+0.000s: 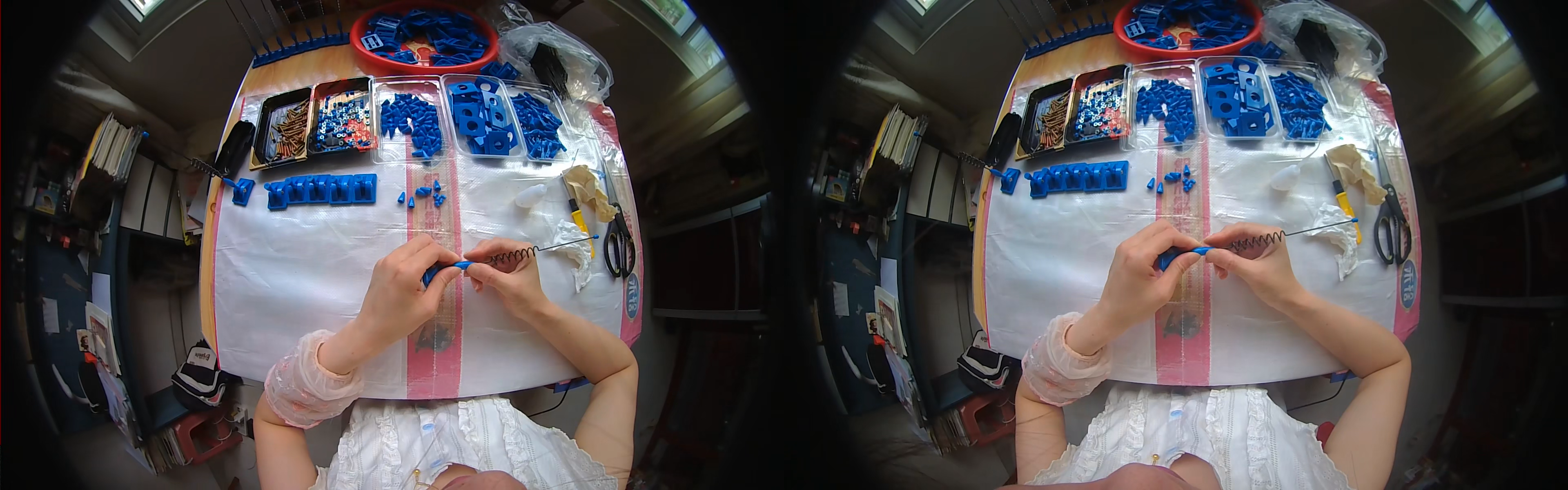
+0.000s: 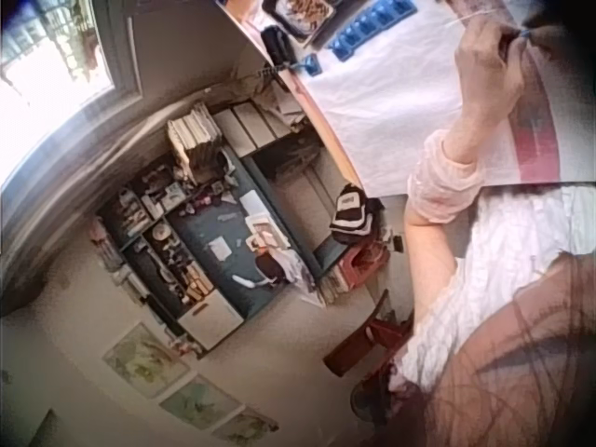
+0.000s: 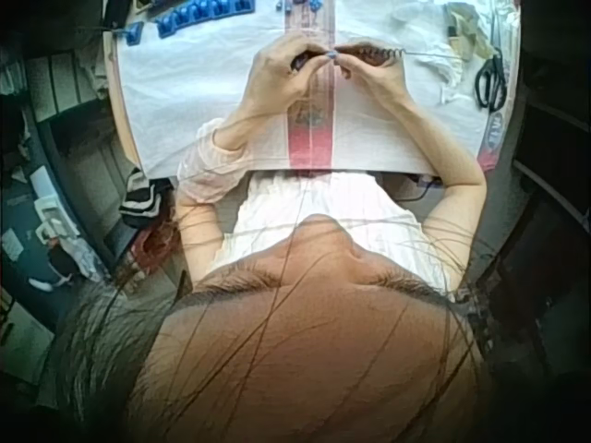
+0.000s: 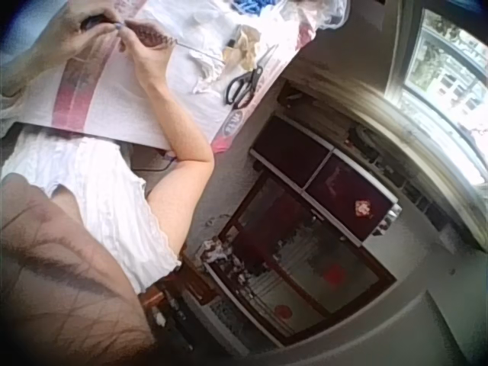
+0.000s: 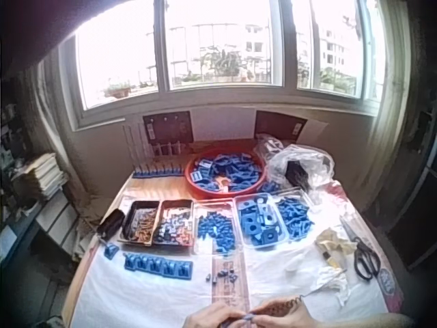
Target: Assembling small blue plastic components using a handheld tool on a workbench.
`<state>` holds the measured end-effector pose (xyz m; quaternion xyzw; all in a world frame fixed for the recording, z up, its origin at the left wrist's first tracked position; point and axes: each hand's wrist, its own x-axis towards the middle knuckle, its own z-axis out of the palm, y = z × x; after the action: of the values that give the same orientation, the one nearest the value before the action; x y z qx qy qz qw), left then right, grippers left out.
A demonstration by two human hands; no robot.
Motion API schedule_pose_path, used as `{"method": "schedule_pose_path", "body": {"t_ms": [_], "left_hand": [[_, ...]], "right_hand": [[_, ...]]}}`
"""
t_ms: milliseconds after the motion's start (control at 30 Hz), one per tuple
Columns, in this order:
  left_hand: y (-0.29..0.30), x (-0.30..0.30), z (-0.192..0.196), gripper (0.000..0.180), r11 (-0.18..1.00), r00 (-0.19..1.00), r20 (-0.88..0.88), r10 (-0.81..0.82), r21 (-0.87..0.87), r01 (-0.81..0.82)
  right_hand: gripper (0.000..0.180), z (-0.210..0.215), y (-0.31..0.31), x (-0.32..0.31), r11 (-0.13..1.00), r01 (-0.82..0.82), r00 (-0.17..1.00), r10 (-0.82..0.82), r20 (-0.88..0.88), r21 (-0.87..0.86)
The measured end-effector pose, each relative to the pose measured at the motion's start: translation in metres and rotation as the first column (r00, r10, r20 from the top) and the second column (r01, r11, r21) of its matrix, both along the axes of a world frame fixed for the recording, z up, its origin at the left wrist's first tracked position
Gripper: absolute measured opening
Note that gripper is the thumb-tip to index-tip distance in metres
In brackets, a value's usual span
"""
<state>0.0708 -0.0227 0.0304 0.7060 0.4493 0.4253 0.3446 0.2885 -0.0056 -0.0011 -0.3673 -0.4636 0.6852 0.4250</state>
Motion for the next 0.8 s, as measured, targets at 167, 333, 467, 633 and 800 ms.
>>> {"method": "schedule_pose_path", "body": {"t_ms": [167, 333, 467, 633, 800], "left_hand": [[-0.0001, 0.0009, -0.0025, 0.01, 0.999, 1.0, 0.004, 0.006, 0.04, -0.007], [-0.0026, 0.0032, -0.0026, 0.011, 1.0, 1.0, 0.013, 0.015, 0.014, -0.016], [-0.0042, 0.0053, -0.0054, 0.012, 0.999, 0.999, 0.022, 0.031, 0.026, -0.031], [-0.0051, 0.006, -0.0061, 0.013, 0.998, 0.999, 0.016, 0.039, 0.046, -0.04], [-0.0056, 0.007, -0.0078, 0.012, 0.998, 0.999, 0.017, 0.046, 0.051, -0.046]], "right_hand": [[0.007, -0.0027, -0.0006, 0.0018, 1.0, 0.007, 1.0, -0.007, -0.001, -0.002], [0.006, -0.0023, 0.0007, 0.003, 1.0, -0.019, 1.0, 0.019, -0.013, 0.011], [0.006, -0.0041, 0.001, 0.0036, 1.0, -0.029, 0.999, 0.029, -0.026, 0.012], [0.007, -0.0039, 0.0006, 0.0035, 0.999, -0.036, 0.999, 0.036, -0.007, 0.016], [0.008, -0.0039, 0.0002, 0.0037, 0.999, -0.033, 0.999, 0.033, -0.002, 0.014]]}}
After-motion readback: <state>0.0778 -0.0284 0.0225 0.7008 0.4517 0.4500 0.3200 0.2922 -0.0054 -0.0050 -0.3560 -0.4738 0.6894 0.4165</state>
